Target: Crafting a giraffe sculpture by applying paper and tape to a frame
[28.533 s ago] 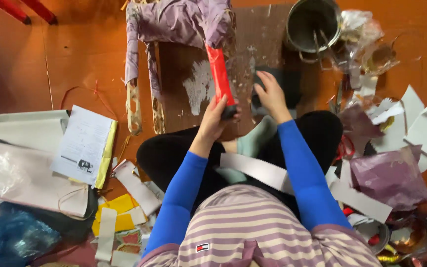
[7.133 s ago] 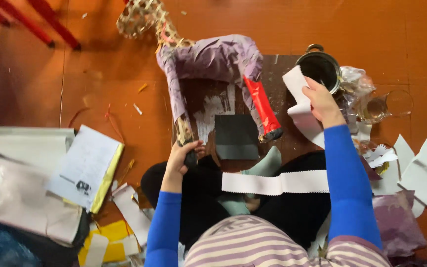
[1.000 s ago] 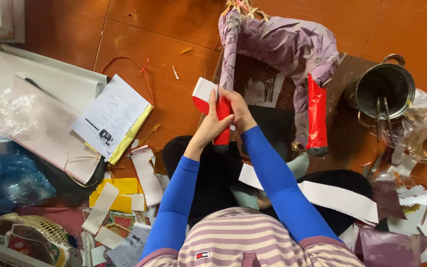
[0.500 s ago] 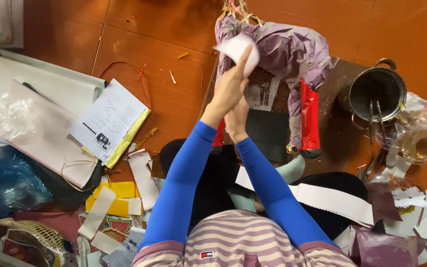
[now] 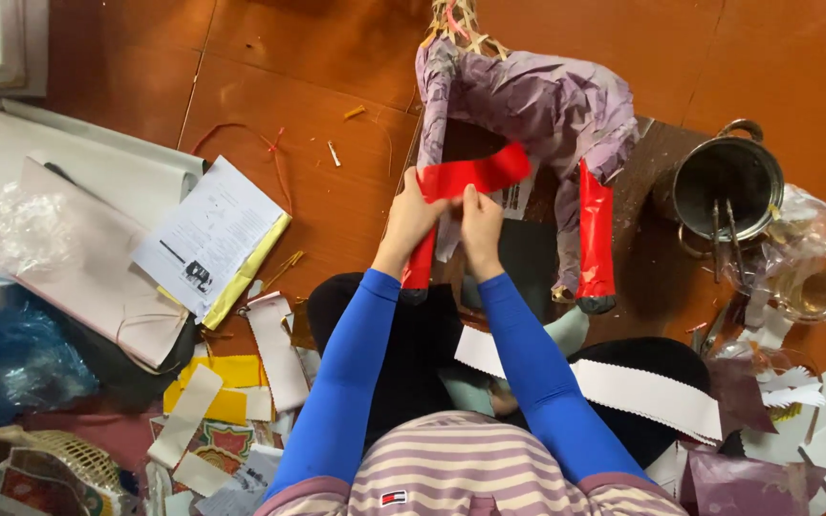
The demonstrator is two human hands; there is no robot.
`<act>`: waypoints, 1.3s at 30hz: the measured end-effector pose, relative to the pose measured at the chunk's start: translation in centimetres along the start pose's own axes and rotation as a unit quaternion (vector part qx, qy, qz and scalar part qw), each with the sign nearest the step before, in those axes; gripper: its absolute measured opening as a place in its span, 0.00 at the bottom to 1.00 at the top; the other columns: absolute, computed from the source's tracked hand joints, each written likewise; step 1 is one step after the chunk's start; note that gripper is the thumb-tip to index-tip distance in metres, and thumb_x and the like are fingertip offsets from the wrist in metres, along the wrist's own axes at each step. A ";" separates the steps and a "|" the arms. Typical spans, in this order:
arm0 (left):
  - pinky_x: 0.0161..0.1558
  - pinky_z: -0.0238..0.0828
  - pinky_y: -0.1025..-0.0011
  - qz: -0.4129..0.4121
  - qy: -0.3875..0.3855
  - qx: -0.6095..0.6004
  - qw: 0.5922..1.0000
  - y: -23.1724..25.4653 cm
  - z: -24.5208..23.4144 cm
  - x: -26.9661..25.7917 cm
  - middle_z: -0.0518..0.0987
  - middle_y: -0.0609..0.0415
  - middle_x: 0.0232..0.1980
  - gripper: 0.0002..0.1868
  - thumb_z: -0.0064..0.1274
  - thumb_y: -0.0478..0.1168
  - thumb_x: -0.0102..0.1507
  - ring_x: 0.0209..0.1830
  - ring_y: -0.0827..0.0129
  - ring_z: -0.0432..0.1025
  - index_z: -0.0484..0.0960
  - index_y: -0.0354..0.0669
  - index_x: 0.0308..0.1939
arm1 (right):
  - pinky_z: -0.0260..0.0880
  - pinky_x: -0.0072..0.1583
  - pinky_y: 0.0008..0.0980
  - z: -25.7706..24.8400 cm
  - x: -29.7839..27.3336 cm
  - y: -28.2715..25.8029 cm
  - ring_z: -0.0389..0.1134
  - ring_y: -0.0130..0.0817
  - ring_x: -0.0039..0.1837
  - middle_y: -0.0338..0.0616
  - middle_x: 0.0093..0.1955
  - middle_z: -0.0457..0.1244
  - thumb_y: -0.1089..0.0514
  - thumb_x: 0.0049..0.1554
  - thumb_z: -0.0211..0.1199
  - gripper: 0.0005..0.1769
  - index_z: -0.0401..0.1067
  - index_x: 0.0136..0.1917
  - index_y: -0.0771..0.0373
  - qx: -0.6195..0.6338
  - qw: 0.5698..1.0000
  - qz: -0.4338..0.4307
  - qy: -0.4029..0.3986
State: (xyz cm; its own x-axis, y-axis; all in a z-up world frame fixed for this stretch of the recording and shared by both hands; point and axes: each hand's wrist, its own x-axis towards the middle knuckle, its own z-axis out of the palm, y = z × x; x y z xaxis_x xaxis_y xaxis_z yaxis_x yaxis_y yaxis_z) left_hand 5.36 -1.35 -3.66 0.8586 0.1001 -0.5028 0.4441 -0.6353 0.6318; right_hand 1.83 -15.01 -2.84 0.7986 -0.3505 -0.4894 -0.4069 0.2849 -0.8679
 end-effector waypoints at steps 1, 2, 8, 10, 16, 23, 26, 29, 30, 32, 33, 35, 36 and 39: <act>0.60 0.81 0.46 -0.012 -0.004 0.008 1.000 -0.2 0.2 0.4 0.85 0.35 0.59 0.50 0.67 0.65 0.59 0.61 0.41 0.82 0.58 0.66 0.79 | 0.75 0.54 0.41 0.6 0.4 -1.0 0.72 0.39 0.52 0.55 0.51 0.72 0.39 0.70 0.63 0.26 0.81 0.53 0.66 -0.105 0.992 -0.037 -0.054; 0.59 0.80 0.46 -0.026 -0.009 0.018 0.999 -0.6 0.5 0.5 0.86 0.36 0.58 0.49 0.64 0.64 0.59 0.60 0.42 0.82 0.58 0.68 0.79 | 0.69 0.74 0.47 1.2 0.4 -1.6 0.69 0.42 0.74 0.55 0.67 0.72 0.35 0.72 0.57 0.31 0.81 0.67 0.63 -0.209 0.970 -0.070 -0.107; 0.74 0.66 0.39 0.089 -0.171 -0.129 0.973 9.9 -8.7 -10.4 0.66 0.10 0.74 0.77 0.78 0.48 0.54 0.76 0.22 0.65 0.30 0.40 0.88 | 0.82 0.53 0.54 6.0 6.9 -0.8 0.76 0.44 0.49 0.50 0.48 0.74 0.40 0.60 0.78 0.25 0.82 0.57 0.62 0.010 0.963 0.160 -0.217; 0.76 0.62 0.37 0.116 -0.180 -0.118 0.970 8.8 -9.4 -9.1 0.62 0.08 0.76 0.79 0.79 0.51 0.55 0.78 0.20 0.61 0.26 0.40 0.88 | 0.81 0.51 0.50 6.3 4.7 -3.0 0.76 0.44 0.47 0.49 0.46 0.73 0.46 0.58 0.80 0.21 0.81 0.55 0.63 0.074 0.959 0.180 -0.207; 0.69 0.71 0.34 0.147 -0.112 -0.049 0.982 9.1 -10.7 -8.7 0.74 0.13 0.66 0.70 0.68 0.60 0.64 0.67 0.23 0.73 0.25 0.55 0.87 | 0.81 0.45 0.41 7.7 5.5 -1.4 0.76 0.42 0.45 0.51 0.45 0.72 0.50 0.59 0.80 0.21 0.77 0.54 0.67 0.173 0.958 0.162 -0.159; 0.72 0.73 0.63 0.375 0.251 -0.082 0.888 10.4 -9.5 1.6 0.76 0.44 0.78 0.33 0.61 0.39 0.74 0.75 0.54 0.77 0.64 0.52 0.80 | 0.61 0.81 0.56 5.7 -3.5 -10.1 0.57 0.49 0.81 0.59 0.81 0.47 0.44 0.61 0.75 0.54 0.42 0.87 0.48 -0.159 0.956 -0.197 -0.147; 0.39 0.70 0.69 0.333 0.075 -0.073 0.937 12.9 -7.9 0.5 0.67 0.57 0.29 0.54 0.58 0.27 0.62 0.28 0.66 0.66 0.54 0.67 0.87 | 0.65 0.58 0.43 5.1 -1.2 -6.0 0.64 0.51 0.56 0.52 0.53 0.64 0.71 0.54 0.61 0.09 0.72 0.49 0.68 -0.252 0.871 -0.420 -0.038; 0.68 0.76 0.68 0.297 -0.017 -0.197 0.934 12.8 -8.4 -0.8 0.80 0.58 0.77 0.56 0.67 0.37 0.64 0.67 0.66 0.85 0.46 0.62 0.88 | 0.49 0.41 0.32 5.4 -0.5 -7.2 0.50 0.20 0.39 0.27 0.31 0.54 0.40 0.70 0.60 0.29 0.60 0.31 0.53 -0.067 0.985 -0.155 0.027; 0.68 0.76 0.68 0.299 -0.017 -0.195 0.934 9.9 -6.9 0.8 0.80 0.58 0.77 0.56 0.67 0.37 0.64 0.67 0.66 0.85 0.46 0.62 0.88 | 0.49 0.41 0.32 5.0 1.8 -4.0 0.50 0.20 0.39 0.27 0.31 0.54 0.40 0.70 0.60 0.29 0.60 0.31 0.53 -0.065 0.985 -0.156 0.027; 0.72 0.72 0.41 0.116 0.092 -0.123 0.981 3.9 -3.8 4.2 0.73 0.32 0.78 0.48 0.53 0.59 0.74 0.75 0.36 0.71 0.41 0.58 0.90 | 0.73 0.51 0.35 4.3 6.4 2.5 0.69 0.25 0.47 0.43 0.44 0.75 0.51 0.67 0.69 0.14 0.86 0.54 0.63 0.007 0.994 -0.090 0.056; 0.72 0.72 0.41 0.116 0.092 -0.121 0.982 3.1 -2.7 4.2 0.73 0.32 0.78 0.48 0.53 0.59 0.74 0.75 0.36 0.71 0.41 0.58 0.90 | 0.73 0.51 0.35 4.4 6.2 2.5 0.69 0.25 0.47 0.43 0.44 0.75 0.51 0.67 0.69 0.14 0.86 0.54 0.63 0.008 0.994 -0.090 0.057; 0.67 0.76 0.44 0.031 -0.031 -0.078 0.996 1.4 -0.3 4.3 0.83 0.31 0.65 0.44 0.51 0.75 0.70 0.67 0.38 0.78 0.60 0.64 0.82 | 0.64 0.35 0.35 4.3 5.7 2.3 0.65 0.34 0.37 0.48 0.34 0.67 0.54 0.58 0.76 0.16 0.78 0.36 0.67 0.088 0.993 0.001 0.084; 0.67 0.76 0.44 0.031 -0.032 -0.078 0.996 0.9 0.0 4.9 0.83 0.31 0.65 0.44 0.51 0.75 0.70 0.67 0.38 0.78 0.60 0.64 0.82 | 0.64 0.35 0.35 3.7 6.1 2.4 0.65 0.34 0.37 0.48 0.34 0.67 0.54 0.58 0.76 0.16 0.78 0.36 0.67 0.088 0.992 0.001 0.086; 0.62 0.81 0.50 0.010 -0.041 -0.066 0.997 0.5 0.1 5.8 0.86 0.40 0.60 0.45 0.61 0.78 0.63 0.62 0.46 0.82 0.62 0.73 0.76 | 0.77 0.41 0.41 2.0 6.5 2.3 0.70 0.43 0.36 0.53 0.35 0.67 0.56 0.58 0.80 0.20 0.72 0.39 0.70 0.233 0.965 0.120 -0.011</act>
State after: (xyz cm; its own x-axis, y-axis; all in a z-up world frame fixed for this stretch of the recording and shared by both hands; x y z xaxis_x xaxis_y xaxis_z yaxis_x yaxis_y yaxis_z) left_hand 10.58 -1.16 -6.26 0.8461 0.0228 -0.5326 0.4619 -0.5300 0.7112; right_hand 6.98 -14.82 -7.79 0.7170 -0.2075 -0.6654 -0.3411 0.7281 -0.5946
